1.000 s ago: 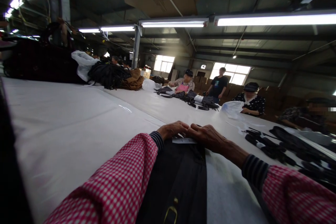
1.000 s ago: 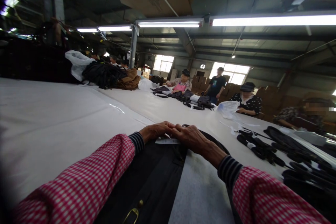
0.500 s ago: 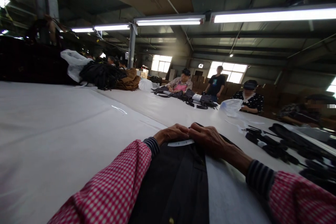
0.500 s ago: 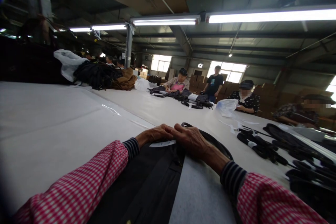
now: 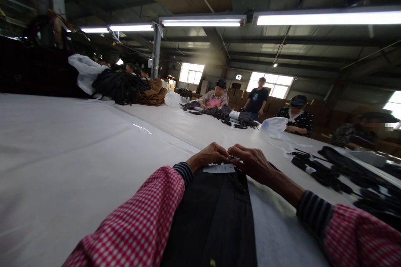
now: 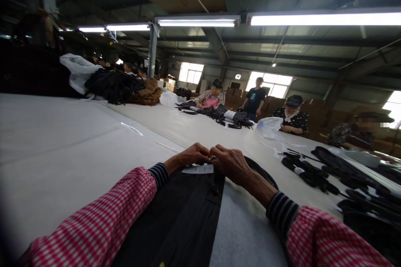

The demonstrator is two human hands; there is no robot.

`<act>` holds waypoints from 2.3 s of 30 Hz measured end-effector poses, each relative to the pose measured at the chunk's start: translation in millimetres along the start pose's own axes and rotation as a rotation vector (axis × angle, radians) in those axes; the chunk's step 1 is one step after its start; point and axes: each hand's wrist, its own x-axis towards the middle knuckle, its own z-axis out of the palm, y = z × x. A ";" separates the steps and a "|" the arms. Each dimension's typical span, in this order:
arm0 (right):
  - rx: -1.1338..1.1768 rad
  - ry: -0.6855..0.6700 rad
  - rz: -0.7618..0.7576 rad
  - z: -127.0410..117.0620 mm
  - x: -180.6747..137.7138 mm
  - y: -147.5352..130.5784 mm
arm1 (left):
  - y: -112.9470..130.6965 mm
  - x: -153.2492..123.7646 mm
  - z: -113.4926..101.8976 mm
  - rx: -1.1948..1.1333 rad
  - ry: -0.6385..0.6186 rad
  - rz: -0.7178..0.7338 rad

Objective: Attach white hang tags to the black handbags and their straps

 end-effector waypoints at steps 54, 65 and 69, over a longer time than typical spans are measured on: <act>0.845 0.054 0.580 10.1 17.0 15.3 | 21.0 2.4 -4.6 -0.115 0.066 -0.044; 0.968 -0.275 0.456 6.9 -16.1 31.9 | 21.7 0.9 -7.6 -0.388 -0.050 0.034; 0.979 -0.222 0.321 19.4 -11.2 28.0 | 23.4 -0.2 -9.8 -0.365 -0.043 0.059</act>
